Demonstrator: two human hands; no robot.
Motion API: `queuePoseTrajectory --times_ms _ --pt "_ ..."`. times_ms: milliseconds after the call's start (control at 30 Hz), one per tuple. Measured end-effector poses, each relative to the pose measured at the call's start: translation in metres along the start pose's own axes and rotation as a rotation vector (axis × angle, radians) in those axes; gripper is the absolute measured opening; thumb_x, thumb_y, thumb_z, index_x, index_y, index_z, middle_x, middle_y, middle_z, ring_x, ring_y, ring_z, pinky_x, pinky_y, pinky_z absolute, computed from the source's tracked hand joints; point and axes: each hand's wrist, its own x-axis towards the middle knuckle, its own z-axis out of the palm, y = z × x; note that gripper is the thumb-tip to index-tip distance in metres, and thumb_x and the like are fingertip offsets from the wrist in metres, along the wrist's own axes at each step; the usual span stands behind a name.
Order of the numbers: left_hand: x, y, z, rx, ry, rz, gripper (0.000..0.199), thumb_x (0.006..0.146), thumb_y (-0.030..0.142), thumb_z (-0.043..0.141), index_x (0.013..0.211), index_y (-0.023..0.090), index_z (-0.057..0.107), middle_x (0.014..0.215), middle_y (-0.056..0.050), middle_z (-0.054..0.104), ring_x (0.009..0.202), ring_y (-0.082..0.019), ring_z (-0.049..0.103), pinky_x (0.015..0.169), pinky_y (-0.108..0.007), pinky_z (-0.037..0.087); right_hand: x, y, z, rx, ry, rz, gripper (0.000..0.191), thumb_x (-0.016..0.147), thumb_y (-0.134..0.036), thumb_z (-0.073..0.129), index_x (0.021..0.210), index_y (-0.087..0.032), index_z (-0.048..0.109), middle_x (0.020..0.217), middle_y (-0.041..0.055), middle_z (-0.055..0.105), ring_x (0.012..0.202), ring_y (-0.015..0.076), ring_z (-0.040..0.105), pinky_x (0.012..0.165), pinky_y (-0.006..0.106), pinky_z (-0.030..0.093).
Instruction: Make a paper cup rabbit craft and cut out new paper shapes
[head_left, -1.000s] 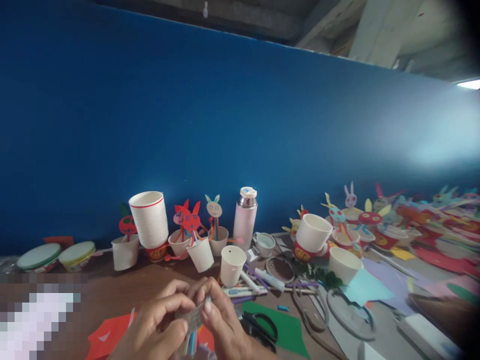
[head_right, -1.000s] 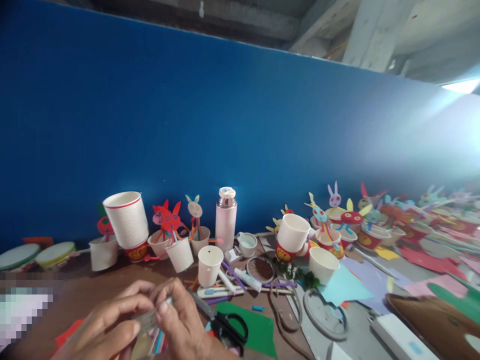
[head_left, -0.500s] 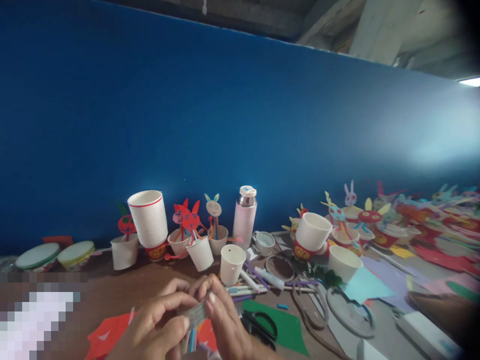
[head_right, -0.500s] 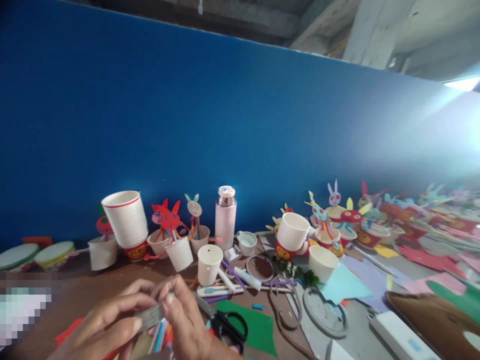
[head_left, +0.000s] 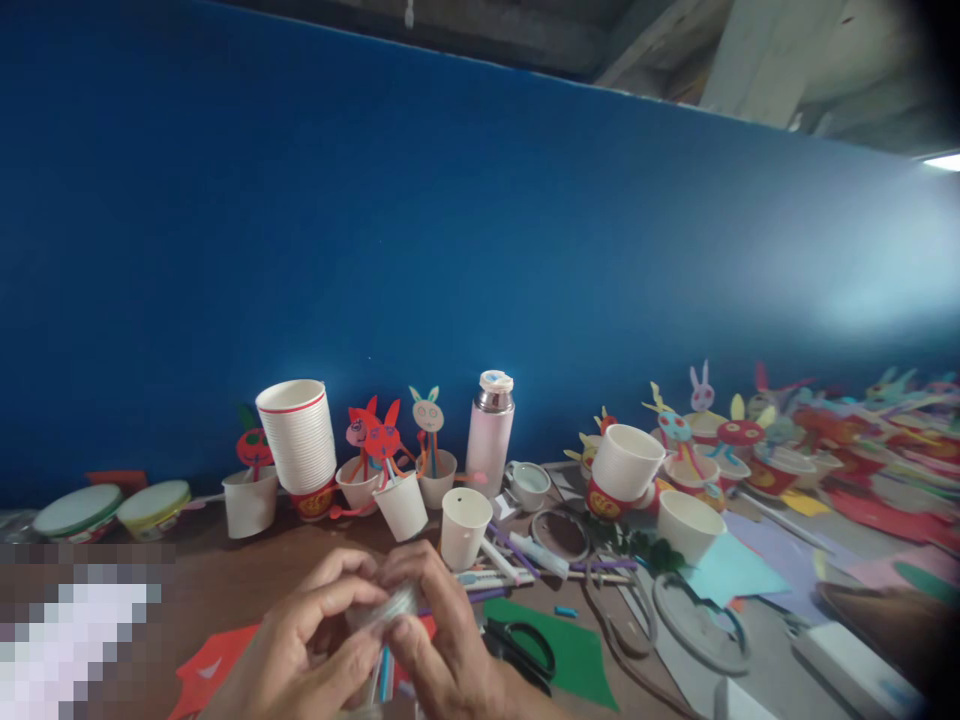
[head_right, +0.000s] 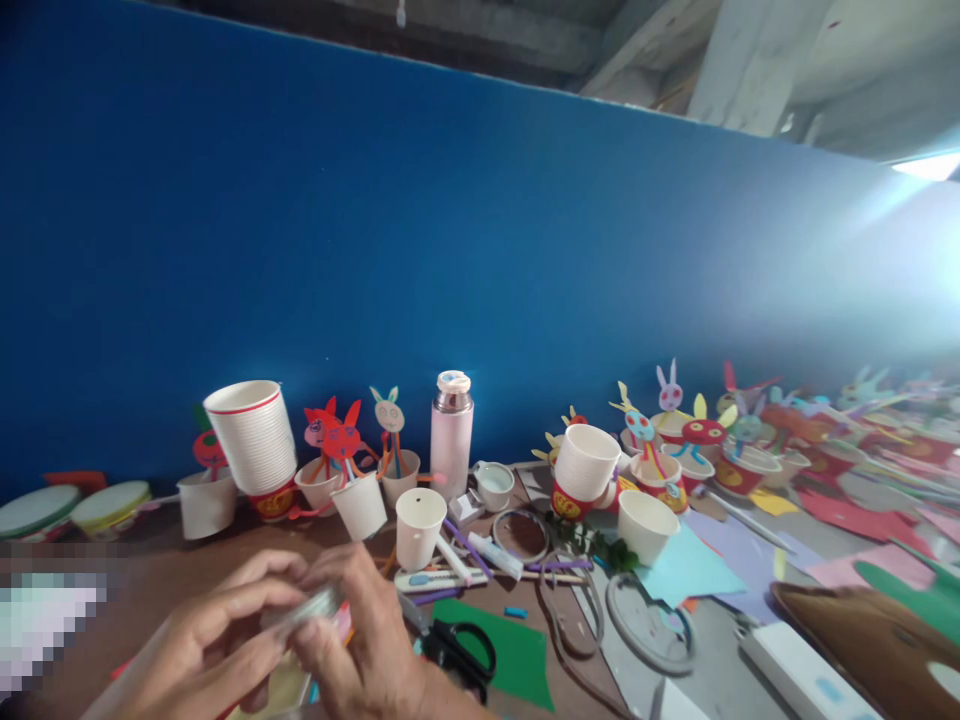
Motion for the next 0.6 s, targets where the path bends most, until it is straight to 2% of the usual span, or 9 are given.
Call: queuePoseTrajectory --times_ms 200,333,467,600 --pt "-0.0014 -0.0049 0.0016 -0.027 0.025 -0.014 0.019 0.07 0.036 0.06 0.084 0.025 0.069 0.107 0.0 0.051 0.042 -0.002 0.044 0.038 -0.016 0.04 -0.0054 0.0097 0.0068 0.194 0.032 0.112 0.033 0.091 -0.047 0.035 0.099 -0.018 0.048 0.092 0.0073 0.051 0.085 0.0188 0.049 0.077 0.034 0.041" --pt "-0.0018 -0.0053 0.0006 -0.056 0.009 0.004 0.015 0.07 0.032 0.06 0.081 0.025 0.068 0.101 0.001 0.052 0.044 -0.003 0.044 0.038 -0.015 0.037 -0.0049 0.006 0.0077 0.305 0.025 0.156 0.033 0.091 -0.048 0.034 0.094 -0.018 0.047 0.09 0.0067 0.048 0.084 0.0186 0.048 0.077 0.034 0.041" --pt "-0.0005 -0.0007 -0.0001 -0.034 -0.009 -0.005 0.013 0.068 0.03 0.06 0.077 0.023 0.066 0.099 0.001 0.052 0.046 -0.004 0.044 0.04 -0.016 0.038 -0.0053 0.0042 0.0082 0.301 0.023 0.161 0.032 0.09 -0.047 0.034 0.093 -0.018 0.047 0.09 0.0068 0.047 0.083 0.0184 0.047 0.078 0.034 0.04" --pt "0.0 0.0029 0.0018 0.028 0.01 -0.056 0.017 0.068 0.037 0.058 0.069 0.021 0.062 0.09 0.001 0.053 0.044 -0.004 0.04 0.034 -0.013 0.03 -0.0058 0.0056 0.0096 0.28 0.023 0.142 0.031 0.091 -0.046 0.034 0.093 -0.018 0.047 0.087 0.0062 0.047 0.081 0.018 0.046 0.077 0.034 0.04"
